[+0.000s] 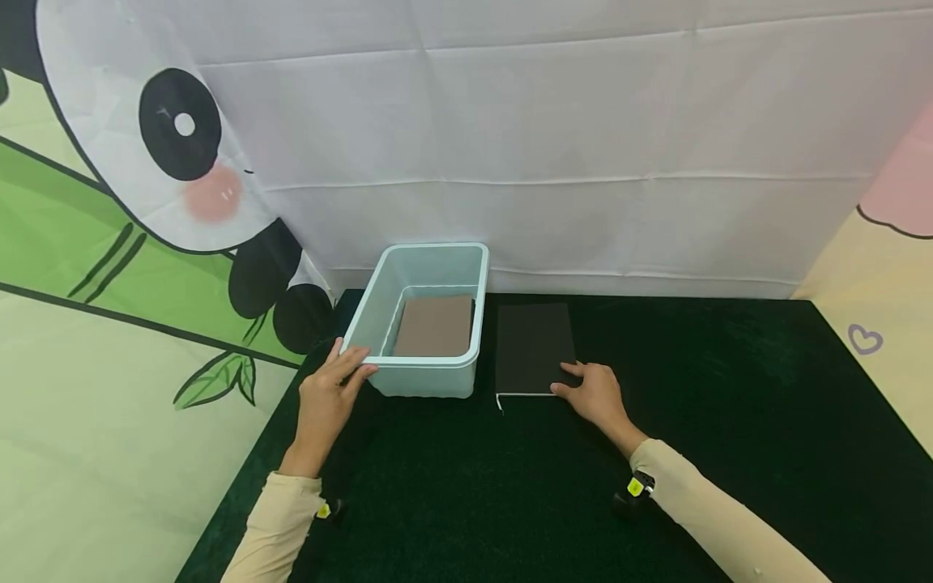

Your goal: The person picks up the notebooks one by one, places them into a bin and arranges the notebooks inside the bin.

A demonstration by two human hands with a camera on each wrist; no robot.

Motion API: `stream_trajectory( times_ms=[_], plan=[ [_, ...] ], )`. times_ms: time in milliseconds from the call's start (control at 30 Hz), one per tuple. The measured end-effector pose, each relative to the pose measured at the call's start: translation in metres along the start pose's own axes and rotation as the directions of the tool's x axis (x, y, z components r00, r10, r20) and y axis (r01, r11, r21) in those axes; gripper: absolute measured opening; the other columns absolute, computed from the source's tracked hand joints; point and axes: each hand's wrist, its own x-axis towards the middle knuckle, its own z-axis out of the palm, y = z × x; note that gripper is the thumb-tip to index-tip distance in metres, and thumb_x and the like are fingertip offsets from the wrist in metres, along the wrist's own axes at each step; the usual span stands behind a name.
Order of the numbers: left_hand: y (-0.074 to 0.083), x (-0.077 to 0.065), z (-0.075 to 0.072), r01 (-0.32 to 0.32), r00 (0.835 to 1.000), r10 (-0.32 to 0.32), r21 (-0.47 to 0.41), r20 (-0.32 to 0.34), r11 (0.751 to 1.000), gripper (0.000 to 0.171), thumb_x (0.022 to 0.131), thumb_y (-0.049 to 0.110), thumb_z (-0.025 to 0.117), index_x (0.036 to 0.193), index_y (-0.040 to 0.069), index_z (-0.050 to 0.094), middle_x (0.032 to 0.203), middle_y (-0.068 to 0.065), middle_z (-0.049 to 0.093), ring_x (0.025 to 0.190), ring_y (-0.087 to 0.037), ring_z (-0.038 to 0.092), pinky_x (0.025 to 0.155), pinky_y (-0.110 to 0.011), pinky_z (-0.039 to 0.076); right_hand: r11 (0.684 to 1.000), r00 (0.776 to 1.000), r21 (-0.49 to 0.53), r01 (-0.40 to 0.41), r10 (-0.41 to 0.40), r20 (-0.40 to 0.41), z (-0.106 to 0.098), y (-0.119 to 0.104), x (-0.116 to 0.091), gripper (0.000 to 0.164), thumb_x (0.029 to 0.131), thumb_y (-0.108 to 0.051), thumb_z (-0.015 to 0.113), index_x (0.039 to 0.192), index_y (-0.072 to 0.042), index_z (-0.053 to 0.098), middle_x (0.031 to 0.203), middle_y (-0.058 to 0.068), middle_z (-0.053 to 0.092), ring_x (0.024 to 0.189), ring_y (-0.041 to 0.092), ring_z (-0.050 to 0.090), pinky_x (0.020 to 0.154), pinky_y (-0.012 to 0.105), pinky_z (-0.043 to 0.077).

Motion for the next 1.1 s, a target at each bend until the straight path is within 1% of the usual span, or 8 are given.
stream_trajectory(
  times_ms=[200,333,467,833,933,1033,1100],
  plan=[
    [0.000,0.000,0.002,-0.004,1.000,0.004,-0.005,0.003,1.000,0.037,0.085,0.006,0.081,0.122,0.004,0.075,0.118,-0.018,0.074,0.131,-0.045,0.053,0.098,-0.061,0.049,0.995,0.995,0.042,-0.094,0.095,-0.013,0.000,-0.006,0.000,0.048,0.092,-0.020,0.079,0.134,-0.003,0.066,0.148,0.024,0.052,0.141,0.046,0.044,0.118,0.064,0.030],
    [0.001,0.001,0.001,-0.001,1.000,0.001,-0.006,0.004,1.000,0.038,0.085,0.007,0.080,0.122,0.003,0.074,0.118,-0.018,0.074,0.132,-0.045,0.053,0.099,-0.061,0.049,0.988,0.990,0.071,-0.139,0.141,-0.022,0.001,-0.008,0.000,0.047,0.091,-0.017,0.079,0.134,-0.003,0.066,0.148,0.025,0.051,0.141,0.047,0.043,0.118,0.064,0.031],
    [0.001,0.001,0.001,0.009,1.000,-0.009,-0.008,0.008,1.000,0.038,0.086,0.007,0.080,0.123,0.004,0.074,0.119,-0.017,0.074,0.132,-0.044,0.053,0.100,-0.061,0.048,0.985,0.988,0.090,-0.150,0.153,-0.032,0.002,-0.010,0.000,0.045,0.090,-0.014,0.079,0.132,-0.002,0.068,0.149,0.025,0.050,0.141,0.047,0.042,0.117,0.064,0.032],
    [0.000,-0.001,-0.001,0.006,1.000,-0.006,-0.004,0.000,1.000,0.038,0.086,0.006,0.080,0.123,0.004,0.074,0.119,-0.018,0.074,0.132,-0.044,0.053,0.100,-0.061,0.048,0.977,0.986,0.154,-0.150,0.159,-0.046,0.004,-0.013,0.001,0.042,0.087,-0.010,0.081,0.127,-0.003,0.071,0.150,0.025,0.051,0.142,0.046,0.042,0.118,0.063,0.031],
    [0.001,-0.001,-0.001,0.004,1.000,-0.004,-0.005,-0.001,1.000,0.038,0.085,0.005,0.080,0.123,0.004,0.074,0.118,-0.018,0.074,0.132,-0.045,0.053,0.100,-0.061,0.048,0.967,0.984,0.189,-0.172,0.179,-0.024,0.002,-0.010,0.003,0.044,0.086,-0.009,0.082,0.128,-0.006,0.071,0.150,0.024,0.052,0.140,0.044,0.046,0.116,0.061,0.036],
    [0.002,-0.002,-0.002,0.005,1.000,-0.005,-0.007,-0.001,1.000,0.038,0.085,0.005,0.080,0.123,0.003,0.074,0.118,-0.019,0.074,0.132,-0.044,0.053,0.100,-0.061,0.048,0.944,0.975,0.245,-0.220,0.222,0.021,-0.002,-0.007,0.006,0.047,0.085,-0.008,0.083,0.131,-0.008,0.070,0.149,0.022,0.052,0.133,0.041,0.051,0.109,0.057,0.045],
    [0.003,-0.002,-0.001,0.003,1.000,-0.003,-0.006,-0.001,1.000,0.038,0.085,0.005,0.080,0.122,0.003,0.074,0.118,-0.019,0.074,0.131,-0.044,0.054,0.100,-0.060,0.048,0.928,0.969,0.279,-0.247,0.239,0.062,-0.005,-0.006,0.008,0.050,0.085,-0.008,0.083,0.133,-0.008,0.068,0.151,0.023,0.050,0.132,0.040,0.051,0.107,0.056,0.048]
  ],
)
